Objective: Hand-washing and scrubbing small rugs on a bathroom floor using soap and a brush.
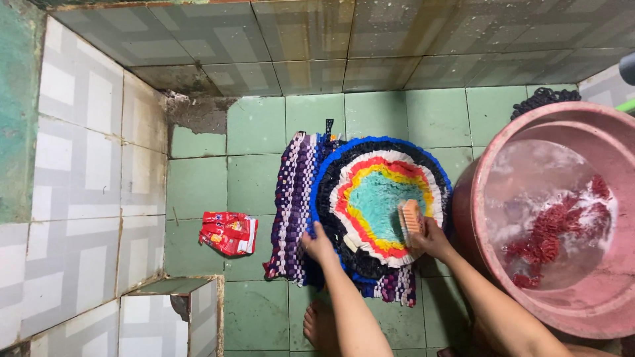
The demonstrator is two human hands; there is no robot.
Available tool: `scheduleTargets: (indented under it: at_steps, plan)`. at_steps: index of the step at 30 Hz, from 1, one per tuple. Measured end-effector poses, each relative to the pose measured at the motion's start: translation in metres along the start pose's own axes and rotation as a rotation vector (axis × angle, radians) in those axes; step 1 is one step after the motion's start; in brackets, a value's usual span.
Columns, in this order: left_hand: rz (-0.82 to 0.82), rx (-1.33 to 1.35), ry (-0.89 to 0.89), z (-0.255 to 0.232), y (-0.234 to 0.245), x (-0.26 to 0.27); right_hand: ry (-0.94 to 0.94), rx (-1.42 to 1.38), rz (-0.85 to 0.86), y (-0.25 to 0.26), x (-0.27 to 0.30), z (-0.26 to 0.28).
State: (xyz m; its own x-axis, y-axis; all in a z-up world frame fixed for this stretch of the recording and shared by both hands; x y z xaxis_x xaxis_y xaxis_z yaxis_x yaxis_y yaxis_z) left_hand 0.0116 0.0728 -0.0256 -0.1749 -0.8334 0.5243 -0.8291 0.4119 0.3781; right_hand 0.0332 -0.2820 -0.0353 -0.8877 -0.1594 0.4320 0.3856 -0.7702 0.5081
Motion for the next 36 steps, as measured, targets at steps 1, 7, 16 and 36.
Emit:
scheduleTargets:
  at_steps: [1, 7, 16, 36]
  plan:
    - [0.026, -0.069, -0.022, -0.002, -0.008, 0.004, -0.034, -0.018, -0.004, -0.001, 0.002, -0.004]
    - [0.14, -0.547, 0.124, -0.012, -0.022, 0.053, 0.117, 0.026, 0.011, -0.011, 0.021, -0.001]
    - [0.424, 0.17, 0.062, -0.016, -0.011, 0.08, 0.052, -0.389, -0.396, 0.038, -0.01, 0.105]
    - [0.433, 0.331, 0.362, 0.0, 0.043, 0.066, 0.106, 0.524, 0.066, -0.073, 0.02, 0.215]
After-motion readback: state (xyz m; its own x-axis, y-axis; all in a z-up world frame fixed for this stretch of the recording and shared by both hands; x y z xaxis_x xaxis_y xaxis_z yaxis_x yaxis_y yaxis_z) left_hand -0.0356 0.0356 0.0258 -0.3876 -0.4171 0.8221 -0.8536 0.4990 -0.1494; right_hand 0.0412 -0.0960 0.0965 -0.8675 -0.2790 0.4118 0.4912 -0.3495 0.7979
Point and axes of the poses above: each hand's wrist, its own x-axis away from the middle knuckle, its own y-axis out of the back of the hand, z = x × y, the point moved 2 cm from there along -x, towards the middle knuckle, and after that the axes turned 4 degrees about -z, right-handed, at the moved point
